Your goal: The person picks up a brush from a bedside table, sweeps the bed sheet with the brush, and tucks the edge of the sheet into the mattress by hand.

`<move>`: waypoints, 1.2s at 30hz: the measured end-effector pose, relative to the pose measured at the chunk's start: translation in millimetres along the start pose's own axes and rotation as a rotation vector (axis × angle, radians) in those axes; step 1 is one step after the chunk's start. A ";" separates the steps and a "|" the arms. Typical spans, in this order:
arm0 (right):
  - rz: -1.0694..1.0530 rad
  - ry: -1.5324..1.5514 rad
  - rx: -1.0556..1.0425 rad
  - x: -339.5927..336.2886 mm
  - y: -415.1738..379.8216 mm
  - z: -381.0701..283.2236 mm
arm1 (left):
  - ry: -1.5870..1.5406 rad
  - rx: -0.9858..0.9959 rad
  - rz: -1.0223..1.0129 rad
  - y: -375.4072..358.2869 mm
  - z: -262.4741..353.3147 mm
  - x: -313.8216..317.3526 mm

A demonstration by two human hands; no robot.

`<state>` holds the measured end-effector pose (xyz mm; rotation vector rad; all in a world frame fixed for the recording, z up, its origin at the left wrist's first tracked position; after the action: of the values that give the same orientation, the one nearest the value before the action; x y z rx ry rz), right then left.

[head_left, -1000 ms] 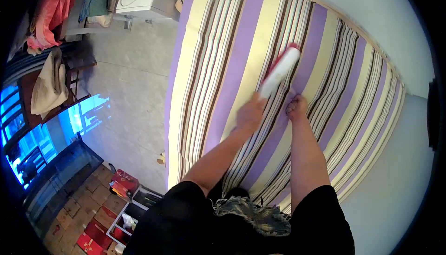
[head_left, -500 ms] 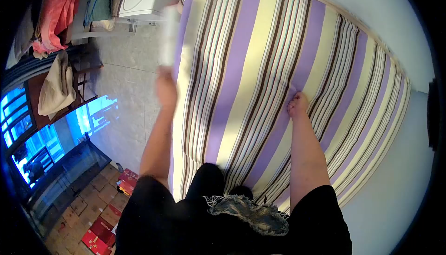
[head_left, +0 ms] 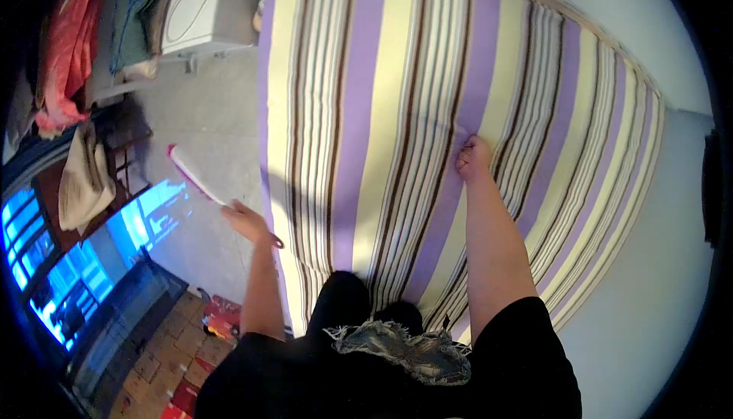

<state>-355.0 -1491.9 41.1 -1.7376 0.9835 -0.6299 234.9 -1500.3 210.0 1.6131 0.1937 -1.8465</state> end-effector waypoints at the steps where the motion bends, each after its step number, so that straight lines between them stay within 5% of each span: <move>1: -0.035 -0.105 -0.105 4.7 -12.3 -5.9 | -0.023 -0.087 -0.148 -25.4 32.3 13.7; 2: -0.018 -0.095 -0.115 1.9 -13.1 -7.5 | -0.038 -0.175 -0.296 -51.0 58.7 25.6; 4: -0.004 -0.015 0.033 3.0 -9.2 -0.5 | -0.020 0.015 -0.424 -75.1 126.9 43.6; 6: -0.007 -0.018 0.008 3.6 -9.7 -1.3 | 0.032 0.105 -0.365 -90.1 157.3 69.5; 7: -0.007 -0.013 -0.004 4.3 -10.9 -2.2 | 0.065 0.124 -0.150 -94.8 162.5 65.2; 10: 0.011 0.006 -0.029 5.1 -11.2 -1.3 | 0.093 0.162 -0.021 -101.2 167.2 67.7; 15: -0.080 0.073 -0.085 -0.4 3.8 2.0 | 0.246 0.038 -0.257 -101.0 155.7 90.5; 16: -0.082 0.069 -0.136 -0.8 4.7 3.7 | 0.185 0.257 0.086 -109.1 160.2 84.4; 21: 0.001 0.034 -0.042 11.0 -21.1 -1.3 | 0.192 0.236 0.068 -107.7 155.0 91.0; 30: -0.223 0.065 0.009 13.0 -14.0 -2.9 | 0.150 0.200 0.038 -104.7 159.9 88.6; 36: -0.085 0.080 -0.180 11.4 -35.9 -14.9 | 0.125 0.226 0.090 -105.1 163.9 90.1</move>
<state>-348.9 -1503.0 79.5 -1.9341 1.0523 -0.6870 39.1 -1539.2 131.1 1.8611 -0.0346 -1.7505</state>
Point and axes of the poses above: each hand's wrist, its own y-axis towards the middle knuckle, its own x-axis out of the palm, z = x × y, the point moved 7 cm from there along y, towards the middle knuckle, and after that the axes turned 4 degrees about -y, right-handed, at the moved point
